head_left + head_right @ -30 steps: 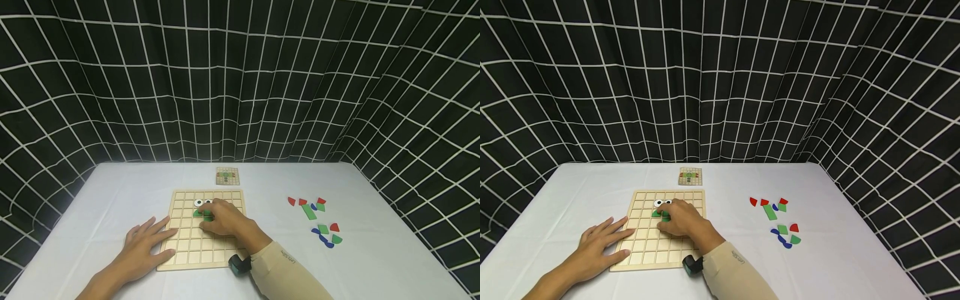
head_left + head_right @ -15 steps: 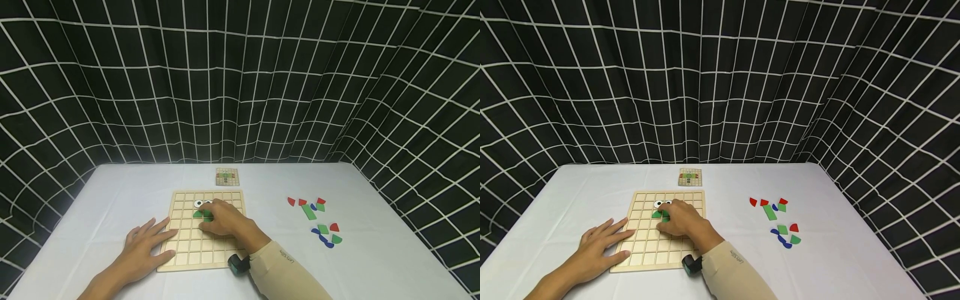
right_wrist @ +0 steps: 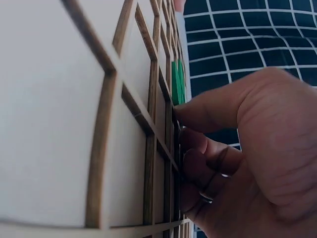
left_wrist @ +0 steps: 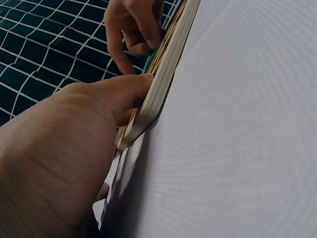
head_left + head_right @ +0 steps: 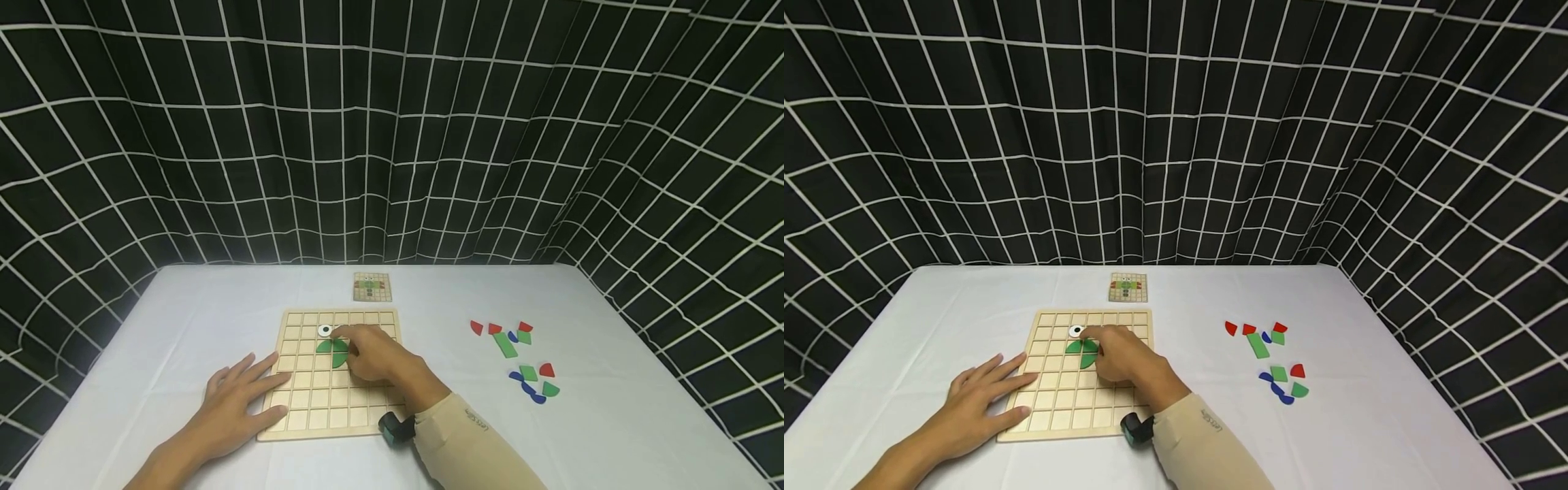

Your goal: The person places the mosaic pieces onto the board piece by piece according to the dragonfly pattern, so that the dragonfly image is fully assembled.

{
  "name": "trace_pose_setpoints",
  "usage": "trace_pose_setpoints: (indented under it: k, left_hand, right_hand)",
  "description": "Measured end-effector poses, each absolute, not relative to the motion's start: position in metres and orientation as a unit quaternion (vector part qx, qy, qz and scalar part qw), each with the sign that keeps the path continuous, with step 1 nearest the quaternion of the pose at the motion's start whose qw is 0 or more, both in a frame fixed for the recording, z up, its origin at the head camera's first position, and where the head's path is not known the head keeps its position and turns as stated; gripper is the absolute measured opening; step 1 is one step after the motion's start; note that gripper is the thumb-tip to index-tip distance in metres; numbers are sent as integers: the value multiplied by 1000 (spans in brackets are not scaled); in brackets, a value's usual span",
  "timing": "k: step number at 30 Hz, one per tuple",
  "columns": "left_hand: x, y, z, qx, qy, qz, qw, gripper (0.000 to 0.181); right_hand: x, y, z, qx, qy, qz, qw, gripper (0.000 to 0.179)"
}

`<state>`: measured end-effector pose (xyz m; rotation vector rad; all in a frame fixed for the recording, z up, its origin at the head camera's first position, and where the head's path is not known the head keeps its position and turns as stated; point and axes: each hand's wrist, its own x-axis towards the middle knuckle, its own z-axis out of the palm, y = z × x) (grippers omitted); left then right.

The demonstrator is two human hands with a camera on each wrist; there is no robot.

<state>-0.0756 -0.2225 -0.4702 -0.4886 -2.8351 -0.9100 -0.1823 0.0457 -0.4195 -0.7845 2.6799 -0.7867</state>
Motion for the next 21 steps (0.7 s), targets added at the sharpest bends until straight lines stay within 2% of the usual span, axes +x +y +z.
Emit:
trace_pose_setpoints:
  k: [11,21]
  left_hand:
    - [-77,-223,-469,-163,-939,-296,67,50]
    - [-76,-222,-471,-161,-939,-296,66,50]
  right_hand:
    - [-185,60,-410,-287,900,-307,112,45]
    - [-171,105,-358,-332,873,-357,19,38]
